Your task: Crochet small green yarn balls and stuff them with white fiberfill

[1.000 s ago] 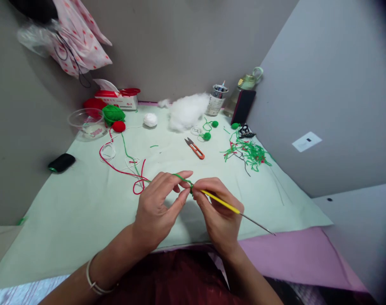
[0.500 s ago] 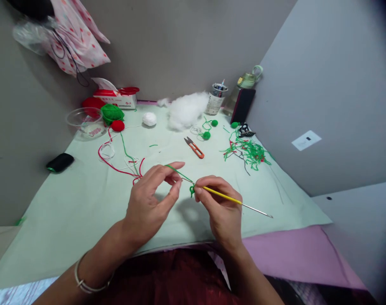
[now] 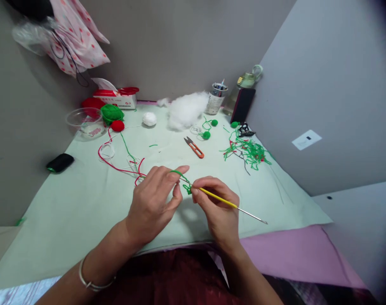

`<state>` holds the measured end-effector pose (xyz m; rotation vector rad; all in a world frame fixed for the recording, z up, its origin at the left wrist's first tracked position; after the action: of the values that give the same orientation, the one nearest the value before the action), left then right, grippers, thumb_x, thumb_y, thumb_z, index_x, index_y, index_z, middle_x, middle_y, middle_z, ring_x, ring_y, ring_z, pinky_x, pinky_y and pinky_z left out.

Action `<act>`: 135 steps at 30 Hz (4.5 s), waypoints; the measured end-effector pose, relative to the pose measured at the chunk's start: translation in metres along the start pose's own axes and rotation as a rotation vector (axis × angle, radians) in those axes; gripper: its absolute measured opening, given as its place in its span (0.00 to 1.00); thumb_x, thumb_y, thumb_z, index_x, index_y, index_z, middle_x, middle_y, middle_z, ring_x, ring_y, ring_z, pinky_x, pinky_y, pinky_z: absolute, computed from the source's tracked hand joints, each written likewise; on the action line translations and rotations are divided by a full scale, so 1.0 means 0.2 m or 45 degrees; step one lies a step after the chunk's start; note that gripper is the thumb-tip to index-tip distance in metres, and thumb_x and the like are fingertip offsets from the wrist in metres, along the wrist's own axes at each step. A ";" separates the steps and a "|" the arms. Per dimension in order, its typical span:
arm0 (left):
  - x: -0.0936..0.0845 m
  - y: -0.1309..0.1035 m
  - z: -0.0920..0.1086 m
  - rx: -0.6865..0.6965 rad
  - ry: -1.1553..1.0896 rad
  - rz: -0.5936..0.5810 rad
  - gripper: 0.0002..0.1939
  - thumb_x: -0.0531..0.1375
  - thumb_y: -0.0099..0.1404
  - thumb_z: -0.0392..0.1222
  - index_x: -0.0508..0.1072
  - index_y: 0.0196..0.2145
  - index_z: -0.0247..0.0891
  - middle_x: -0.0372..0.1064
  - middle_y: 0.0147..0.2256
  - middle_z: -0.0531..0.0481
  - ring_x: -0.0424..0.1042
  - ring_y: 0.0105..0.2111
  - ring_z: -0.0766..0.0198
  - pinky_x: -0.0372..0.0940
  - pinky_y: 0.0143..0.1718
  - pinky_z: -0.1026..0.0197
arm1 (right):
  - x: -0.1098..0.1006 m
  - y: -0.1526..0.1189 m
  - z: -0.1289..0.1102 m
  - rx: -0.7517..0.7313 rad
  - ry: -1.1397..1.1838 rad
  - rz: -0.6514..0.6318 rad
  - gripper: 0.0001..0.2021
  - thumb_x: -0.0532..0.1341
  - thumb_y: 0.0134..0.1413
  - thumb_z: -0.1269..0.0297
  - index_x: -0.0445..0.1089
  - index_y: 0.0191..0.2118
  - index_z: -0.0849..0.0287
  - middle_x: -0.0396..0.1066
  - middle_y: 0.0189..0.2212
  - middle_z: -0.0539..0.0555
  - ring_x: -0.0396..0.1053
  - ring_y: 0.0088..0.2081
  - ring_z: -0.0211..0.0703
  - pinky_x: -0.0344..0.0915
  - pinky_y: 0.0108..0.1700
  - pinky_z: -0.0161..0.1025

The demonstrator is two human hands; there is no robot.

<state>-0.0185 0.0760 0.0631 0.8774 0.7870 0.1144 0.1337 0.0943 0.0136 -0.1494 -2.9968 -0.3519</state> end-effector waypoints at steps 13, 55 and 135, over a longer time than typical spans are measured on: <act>0.02 -0.01 -0.08 -0.280 -0.350 -0.072 0.09 0.61 0.70 0.31 0.77 0.46 0.38 0.79 0.39 0.47 0.78 0.42 0.61 0.70 0.48 0.59 | -0.02 0.00 0.07 0.107 0.093 -0.003 0.04 0.72 0.54 0.70 0.80 0.33 0.53 0.76 0.26 0.45 0.70 0.27 0.31 0.67 0.31 0.29; 0.26 -0.19 -0.13 -1.172 -1.520 0.016 0.18 0.72 0.63 0.38 0.76 0.50 0.42 0.75 0.36 0.55 0.75 0.39 0.67 0.69 0.45 0.65 | -0.02 -0.06 -0.02 -0.199 0.039 0.178 0.06 0.70 0.57 0.72 0.79 0.35 0.52 0.76 0.32 0.49 0.74 0.33 0.38 0.71 0.33 0.35; 0.28 -0.17 -0.14 -1.261 -1.739 -0.056 0.17 0.72 0.65 0.39 0.81 0.51 0.45 0.74 0.33 0.56 0.75 0.33 0.70 0.71 0.39 0.67 | -0.03 -0.04 -0.09 -0.389 0.074 -0.040 0.11 0.61 0.71 0.69 0.81 0.45 0.50 0.82 0.41 0.51 0.75 0.35 0.38 0.72 0.39 0.38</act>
<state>-0.0032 0.0939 -0.0040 -0.1291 -0.5493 -0.1372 0.1398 0.0821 0.0288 -0.1170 -2.8718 -0.8018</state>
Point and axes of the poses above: each hand's wrist, its own y-axis towards the middle knuckle, its own x-axis out of the palm, z = x × y, the point moved 9 cm from there along y, towards the middle knuckle
